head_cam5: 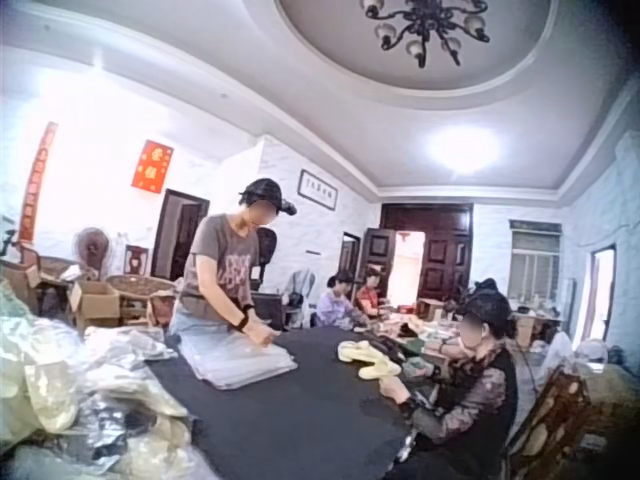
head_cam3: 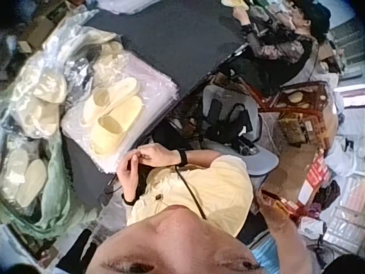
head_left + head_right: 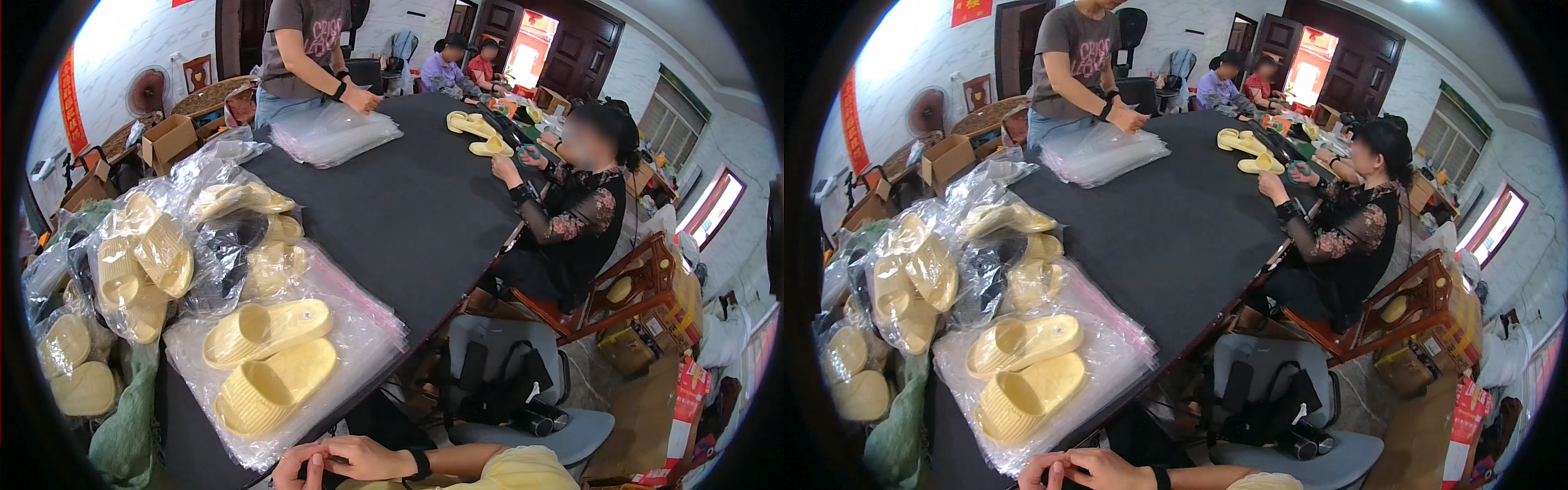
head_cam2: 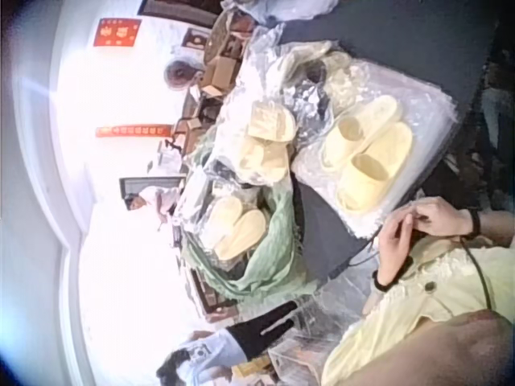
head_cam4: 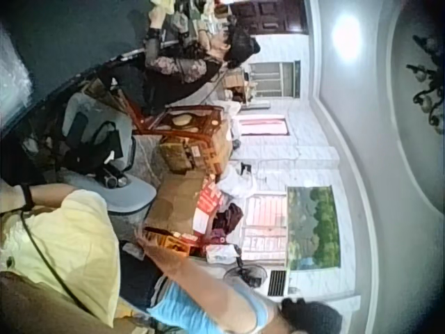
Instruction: Pack sandals into plastic bags for shipping.
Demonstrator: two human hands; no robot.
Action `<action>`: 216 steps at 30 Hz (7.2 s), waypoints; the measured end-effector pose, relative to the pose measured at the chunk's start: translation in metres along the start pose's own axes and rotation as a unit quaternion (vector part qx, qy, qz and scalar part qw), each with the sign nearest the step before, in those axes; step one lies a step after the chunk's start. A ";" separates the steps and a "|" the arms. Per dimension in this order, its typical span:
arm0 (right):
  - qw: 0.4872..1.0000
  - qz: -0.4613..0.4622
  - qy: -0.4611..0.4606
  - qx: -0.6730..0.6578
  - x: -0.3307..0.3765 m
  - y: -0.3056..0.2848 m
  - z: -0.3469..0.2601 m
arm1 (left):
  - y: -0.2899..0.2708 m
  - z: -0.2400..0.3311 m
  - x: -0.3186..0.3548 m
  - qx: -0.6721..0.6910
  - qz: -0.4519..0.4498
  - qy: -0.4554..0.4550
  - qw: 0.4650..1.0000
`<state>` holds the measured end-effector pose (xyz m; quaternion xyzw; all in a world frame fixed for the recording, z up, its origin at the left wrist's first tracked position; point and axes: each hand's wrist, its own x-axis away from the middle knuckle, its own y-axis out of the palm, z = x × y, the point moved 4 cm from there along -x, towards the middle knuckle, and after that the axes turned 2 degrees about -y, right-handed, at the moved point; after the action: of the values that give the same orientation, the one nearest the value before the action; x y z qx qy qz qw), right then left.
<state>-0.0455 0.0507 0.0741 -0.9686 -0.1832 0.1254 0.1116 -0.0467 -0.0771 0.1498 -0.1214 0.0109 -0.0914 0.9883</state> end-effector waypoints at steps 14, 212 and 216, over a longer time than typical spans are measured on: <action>0.996 0.074 0.030 -0.033 -0.008 -0.018 -0.012 | 0.004 -0.001 0.011 -0.082 0.031 0.043 0.995; 0.849 -0.497 0.151 -0.096 0.007 0.020 -0.004 | 0.157 -0.041 0.085 -0.603 -0.341 0.213 0.690; 0.939 -0.170 -0.219 0.206 -0.027 -0.029 -0.094 | 0.087 -0.026 0.053 -0.022 -0.249 0.129 0.960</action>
<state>-0.0526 0.0511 0.1757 -0.8275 -0.3347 0.3487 0.2857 0.0196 -0.0098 0.1036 -0.1288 0.1097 -0.3489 0.9217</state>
